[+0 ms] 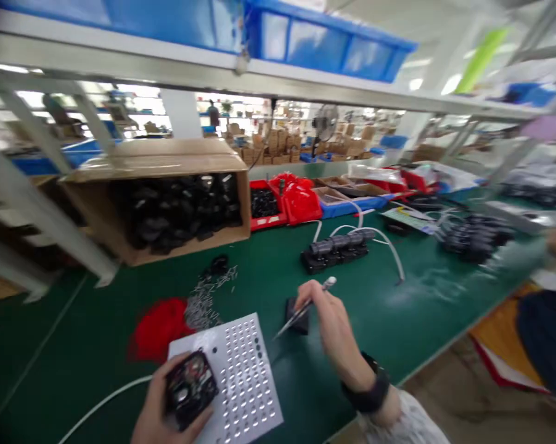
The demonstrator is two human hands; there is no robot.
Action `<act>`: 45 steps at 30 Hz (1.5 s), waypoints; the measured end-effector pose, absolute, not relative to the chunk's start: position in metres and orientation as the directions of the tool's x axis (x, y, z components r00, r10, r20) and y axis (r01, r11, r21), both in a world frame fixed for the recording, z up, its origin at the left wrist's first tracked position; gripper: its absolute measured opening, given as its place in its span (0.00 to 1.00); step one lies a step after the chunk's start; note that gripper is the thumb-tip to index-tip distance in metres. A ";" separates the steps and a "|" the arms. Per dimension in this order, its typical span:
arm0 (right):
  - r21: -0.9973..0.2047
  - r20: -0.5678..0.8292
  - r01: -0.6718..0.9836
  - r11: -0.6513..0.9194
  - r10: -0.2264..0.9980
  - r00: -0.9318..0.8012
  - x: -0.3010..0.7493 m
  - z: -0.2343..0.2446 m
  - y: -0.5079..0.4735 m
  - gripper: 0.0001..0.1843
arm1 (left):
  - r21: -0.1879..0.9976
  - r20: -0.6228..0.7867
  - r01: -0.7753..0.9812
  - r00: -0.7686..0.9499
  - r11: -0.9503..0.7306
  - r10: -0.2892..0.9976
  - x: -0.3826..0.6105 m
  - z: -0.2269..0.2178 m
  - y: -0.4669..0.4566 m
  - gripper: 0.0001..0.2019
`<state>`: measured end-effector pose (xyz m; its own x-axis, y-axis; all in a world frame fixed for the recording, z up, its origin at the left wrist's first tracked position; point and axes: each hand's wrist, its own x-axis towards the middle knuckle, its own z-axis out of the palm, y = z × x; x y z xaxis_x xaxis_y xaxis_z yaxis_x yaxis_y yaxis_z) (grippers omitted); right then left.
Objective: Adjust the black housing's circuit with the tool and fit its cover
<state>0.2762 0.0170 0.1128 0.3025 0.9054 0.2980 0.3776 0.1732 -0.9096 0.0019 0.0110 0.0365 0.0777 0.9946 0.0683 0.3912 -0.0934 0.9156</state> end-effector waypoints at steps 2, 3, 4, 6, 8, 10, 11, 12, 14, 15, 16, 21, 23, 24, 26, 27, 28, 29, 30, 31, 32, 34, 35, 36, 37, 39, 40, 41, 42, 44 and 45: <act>-0.993 0.050 -0.091 0.081 0.952 0.301 0.258 0.112 0.010 0.26 | 0.919 0.068 0.378 0.116 -0.108 0.991 -0.001 0.032 0.010 0.31; -0.959 -0.072 -0.284 -0.002 0.969 0.235 0.247 0.109 0.006 0.24 | 0.921 0.068 0.372 0.129 -0.112 0.989 -0.002 0.031 0.010 0.31; -0.906 -0.169 -0.411 -0.097 0.975 0.142 0.235 0.105 0.001 0.23 | 0.923 0.074 0.366 0.136 -0.120 0.988 -0.002 0.031 0.010 0.32; -0.801 -0.284 -0.546 -0.244 0.959 -0.011 0.212 0.098 -0.006 0.21 | 0.924 0.099 0.354 0.150 -0.147 0.984 0.000 0.033 0.009 0.33; -0.738 -0.334 -0.594 -0.319 0.938 -0.088 0.192 0.093 -0.009 0.20 | 0.921 0.123 0.349 0.160 -0.172 0.980 0.001 0.035 0.009 0.33; -0.732 -0.332 -0.599 -0.325 0.938 -0.103 0.179 0.090 -0.006 0.20 | 0.920 0.131 0.347 0.171 -0.184 0.977 0.000 0.036 0.008 0.33; -0.752 -0.317 -0.583 -0.309 0.944 -0.092 0.176 0.089 -0.004 0.18 | 0.920 0.129 0.346 0.179 -0.185 0.975 0.000 0.036 0.008 0.33; -0.785 -0.297 -0.549 -0.287 0.952 -0.073 0.174 0.089 -0.003 0.17 | 0.921 0.125 0.345 0.186 -0.184 0.975 -0.001 0.036 0.008 0.34; -0.888 -0.227 -0.410 -0.209 0.974 -0.004 0.172 0.089 -0.003 0.13 | 0.921 0.112 0.347 0.199 -0.177 0.974 -0.002 0.035 0.008 0.34; -0.942 -0.173 -0.297 -0.153 0.984 0.043 0.172 0.089 -0.005 0.11 | 0.922 0.106 0.347 0.202 -0.172 0.974 -0.002 0.035 0.008 0.35; -0.983 -0.101 -0.165 -0.085 0.991 0.087 0.172 0.089 -0.008 0.10 | 0.924 0.099 0.345 0.202 -0.166 0.974 -0.002 0.035 0.009 0.35; -0.893 0.339 0.322 0.316 0.941 0.016 0.170 0.089 -0.016 0.02 | 0.931 0.122 0.313 0.214 -0.187 0.969 -0.002 0.037 0.010 0.34; -0.843 0.401 0.365 0.395 0.914 -0.063 0.171 0.087 -0.014 0.04 | 0.932 0.137 0.302 0.223 -0.202 0.965 -0.003 0.037 0.011 0.34; -0.832 0.407 0.378 0.406 0.910 -0.081 0.171 0.086 -0.013 0.05 | 0.931 0.144 0.298 0.228 -0.210 0.963 -0.003 0.037 0.011 0.35; -0.820 0.411 0.391 0.417 0.906 -0.104 0.172 0.084 -0.011 0.05 | 0.928 0.161 0.293 0.236 -0.229 0.958 -0.004 0.037 0.012 0.35; -0.816 0.413 0.393 0.425 0.903 -0.120 0.173 0.084 -0.010 0.05 | 0.926 0.171 0.292 0.239 -0.238 0.956 -0.004 0.037 0.012 0.35; -0.813 0.412 0.390 0.431 0.901 -0.136 0.174 0.083 -0.009 0.06 | 0.924 0.180 0.291 0.241 -0.248 0.954 -0.004 0.036 0.013 0.35; -0.814 0.408 0.385 0.435 0.900 -0.154 0.175 0.084 -0.008 0.06 | 0.922 0.188 0.291 0.242 -0.256 0.952 -0.005 0.036 0.013 0.35; -0.816 0.400 0.379 0.436 0.900 -0.172 0.175 0.084 -0.007 0.06 | 0.919 0.195 0.294 0.243 -0.263 0.950 -0.005 0.035 0.013 0.36; -0.821 0.389 0.375 0.431 0.902 -0.185 0.176 0.085 -0.006 0.07 | 0.915 0.201 0.299 0.245 -0.271 0.948 -0.005 0.034 0.013 0.36; -0.826 0.377 0.373 0.423 0.906 -0.194 0.177 0.087 -0.005 0.07 | 0.912 0.205 0.303 0.250 -0.278 0.946 -0.005 0.034 0.013 0.37; -0.834 0.356 0.371 0.409 0.912 -0.206 0.178 0.090 -0.002 0.05 | 0.908 0.203 0.310 0.263 -0.282 0.943 -0.006 0.032 0.013 0.38; -0.836 0.344 0.372 0.403 0.914 -0.216 0.178 0.092 -0.001 0.05 | 0.908 0.198 0.311 0.271 -0.280 0.942 -0.006 0.031 0.013 0.39; -0.838 0.333 0.374 0.399 0.915 -0.230 0.179 0.094 0.000 0.04 | 0.909 0.192 0.311 0.279 -0.277 0.941 -0.006 0.031 0.012 0.40; -0.838 0.322 0.376 0.396 0.914 -0.245 0.179 0.096 0.001 0.04 | 0.909 0.187 0.312 0.284 -0.275 0.940 -0.006 0.031 0.012 0.40; -0.840 0.291 0.390 0.376 0.920 -0.261 0.179 0.099 0.002 0.03 | 0.904 0.181 0.325 0.293 -0.276 0.939 -0.006 0.032 0.013 0.41; -0.845 0.268 0.399 0.355 0.928 -0.259 0.179 0.100 0.002 0.03 | 0.899 0.179 0.337 0.300 -0.280 0.937 -0.007 0.033 0.013 0.40; -0.851 0.243 0.410 0.330 0.937 -0.249 0.179 0.101 0.003 0.03 | 0.892 0.178 0.349 0.311 -0.287 0.934 -0.007 0.035 0.014 0.40; -0.855 0.226 0.416 0.309 0.945 -0.238 0.179 0.103 0.004 0.04 | 0.884 0.180 0.360 0.326 -0.298 0.928 -0.007 0.037 0.016 0.40; -0.853 0.220 0.428 0.297 0.950 -0.222 0.180 0.105 0.006 0.06 | 0.867 0.186 0.374 0.367 -0.328 0.912 -0.006 0.041 0.020 0.39; -0.843 0.232 0.438 0.313 0.945 -0.229 0.181 0.105 0.007 0.06 | 0.860 0.191 0.378 0.382 -0.342 0.904 -0.006 0.043 0.022 0.39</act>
